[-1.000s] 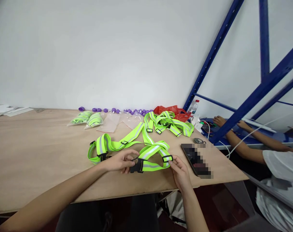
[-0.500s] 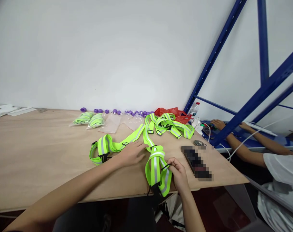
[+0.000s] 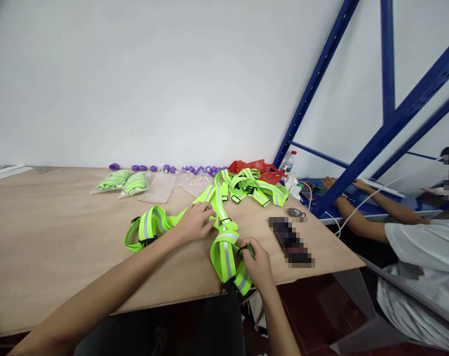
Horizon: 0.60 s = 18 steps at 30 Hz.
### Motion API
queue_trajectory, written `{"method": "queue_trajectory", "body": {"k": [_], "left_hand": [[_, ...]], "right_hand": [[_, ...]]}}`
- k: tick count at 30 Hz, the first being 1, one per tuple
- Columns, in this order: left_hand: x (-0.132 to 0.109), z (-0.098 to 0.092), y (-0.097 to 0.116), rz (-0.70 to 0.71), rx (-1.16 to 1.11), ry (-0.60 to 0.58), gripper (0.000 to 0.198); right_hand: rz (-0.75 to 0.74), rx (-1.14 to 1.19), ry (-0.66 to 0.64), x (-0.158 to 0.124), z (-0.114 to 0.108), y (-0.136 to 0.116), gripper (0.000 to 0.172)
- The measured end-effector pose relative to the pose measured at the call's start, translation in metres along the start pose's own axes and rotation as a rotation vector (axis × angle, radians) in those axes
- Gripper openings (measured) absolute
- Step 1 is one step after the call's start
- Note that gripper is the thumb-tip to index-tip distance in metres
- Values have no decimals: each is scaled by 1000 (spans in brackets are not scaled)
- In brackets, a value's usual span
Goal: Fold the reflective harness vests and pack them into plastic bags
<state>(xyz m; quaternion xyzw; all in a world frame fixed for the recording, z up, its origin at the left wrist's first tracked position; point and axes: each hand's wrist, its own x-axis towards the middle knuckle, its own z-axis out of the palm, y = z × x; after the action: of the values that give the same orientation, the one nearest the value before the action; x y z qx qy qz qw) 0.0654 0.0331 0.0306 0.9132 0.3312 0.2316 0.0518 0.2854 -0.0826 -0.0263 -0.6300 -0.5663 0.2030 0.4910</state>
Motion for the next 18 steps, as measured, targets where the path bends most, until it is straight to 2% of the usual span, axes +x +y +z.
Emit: {"method": "queue_trajectory", "body": {"k": [2,4,6,7,9,11,15,18], "left_hand": [[0,-2,17,123,-20,39,37],[1,1,33,300,32,19,47],[6,7,44,403,122,-59,32],[9,10,46,411,156,-109,22],[16,15,43,345,167,-184,11],[23,17,33,199,74,-181,9],[29,15,3,-134,-353,-43,8],[26,15,-17,-310,-583,44,14]], "right_hand": [[-8,-18,0,0,0,0,12],[-20,-26,-11,-1,0,0,11],[-30,-26,-19,-1,-1,0,11],[-32,-29,-17,-1,-1,0,11],[-34,-42,-5,-1,0,-2,11],[-33,-61,3,-1,0,-3,11],[-23,-100,-9,-2,-1,-6,10],[-8,-124,-11,-2,-1,-5,12]]}}
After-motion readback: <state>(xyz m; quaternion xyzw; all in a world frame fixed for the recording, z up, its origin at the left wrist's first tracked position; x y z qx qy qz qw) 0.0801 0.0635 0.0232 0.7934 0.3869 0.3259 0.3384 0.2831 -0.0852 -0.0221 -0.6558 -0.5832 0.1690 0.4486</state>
